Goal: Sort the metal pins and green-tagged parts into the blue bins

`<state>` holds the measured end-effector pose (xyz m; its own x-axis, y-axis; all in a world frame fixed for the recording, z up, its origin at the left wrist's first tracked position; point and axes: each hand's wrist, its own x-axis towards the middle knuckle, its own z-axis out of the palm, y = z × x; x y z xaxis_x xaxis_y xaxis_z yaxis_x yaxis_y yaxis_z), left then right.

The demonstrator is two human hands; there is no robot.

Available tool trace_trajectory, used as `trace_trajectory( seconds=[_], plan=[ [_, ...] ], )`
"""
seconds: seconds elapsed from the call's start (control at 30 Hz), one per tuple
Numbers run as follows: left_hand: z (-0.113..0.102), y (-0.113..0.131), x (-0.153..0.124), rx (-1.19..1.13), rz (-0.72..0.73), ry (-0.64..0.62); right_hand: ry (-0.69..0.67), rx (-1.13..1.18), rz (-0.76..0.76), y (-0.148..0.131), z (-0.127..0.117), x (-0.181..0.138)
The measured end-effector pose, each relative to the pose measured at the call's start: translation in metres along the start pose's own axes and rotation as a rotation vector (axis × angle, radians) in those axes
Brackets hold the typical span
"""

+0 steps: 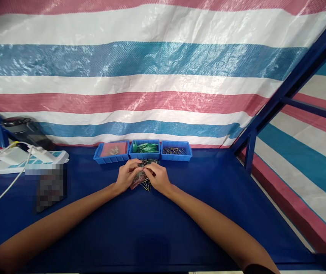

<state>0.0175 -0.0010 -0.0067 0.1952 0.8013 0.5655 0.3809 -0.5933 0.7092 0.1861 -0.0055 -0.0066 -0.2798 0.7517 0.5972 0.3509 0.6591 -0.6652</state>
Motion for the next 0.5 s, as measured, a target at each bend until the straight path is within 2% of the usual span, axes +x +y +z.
trace_trajectory(
  seconds=[0.1,0.17,0.27,0.4,0.43,0.5],
  plan=[
    [-0.001,0.0,0.0,-0.018,0.0,0.032,-0.051,0.026,0.011,-0.002,0.0,0.0],
    [0.0,-0.001,-0.001,-0.054,0.004,0.063,-0.035,0.062,0.059,-0.005,-0.001,0.002],
    [0.001,-0.001,-0.001,-0.097,-0.007,0.084,0.082,0.211,0.238,-0.006,-0.008,0.012],
    [0.002,0.0,-0.001,-0.106,-0.032,0.09,0.329,0.578,0.523,0.001,-0.027,0.036],
    [0.002,0.0,-0.001,-0.107,-0.038,0.092,0.326,0.678,0.584,0.004,-0.033,0.041],
    [0.002,0.001,-0.001,-0.104,-0.042,0.099,0.233,0.794,0.656,0.009,-0.042,0.05]
  ],
)
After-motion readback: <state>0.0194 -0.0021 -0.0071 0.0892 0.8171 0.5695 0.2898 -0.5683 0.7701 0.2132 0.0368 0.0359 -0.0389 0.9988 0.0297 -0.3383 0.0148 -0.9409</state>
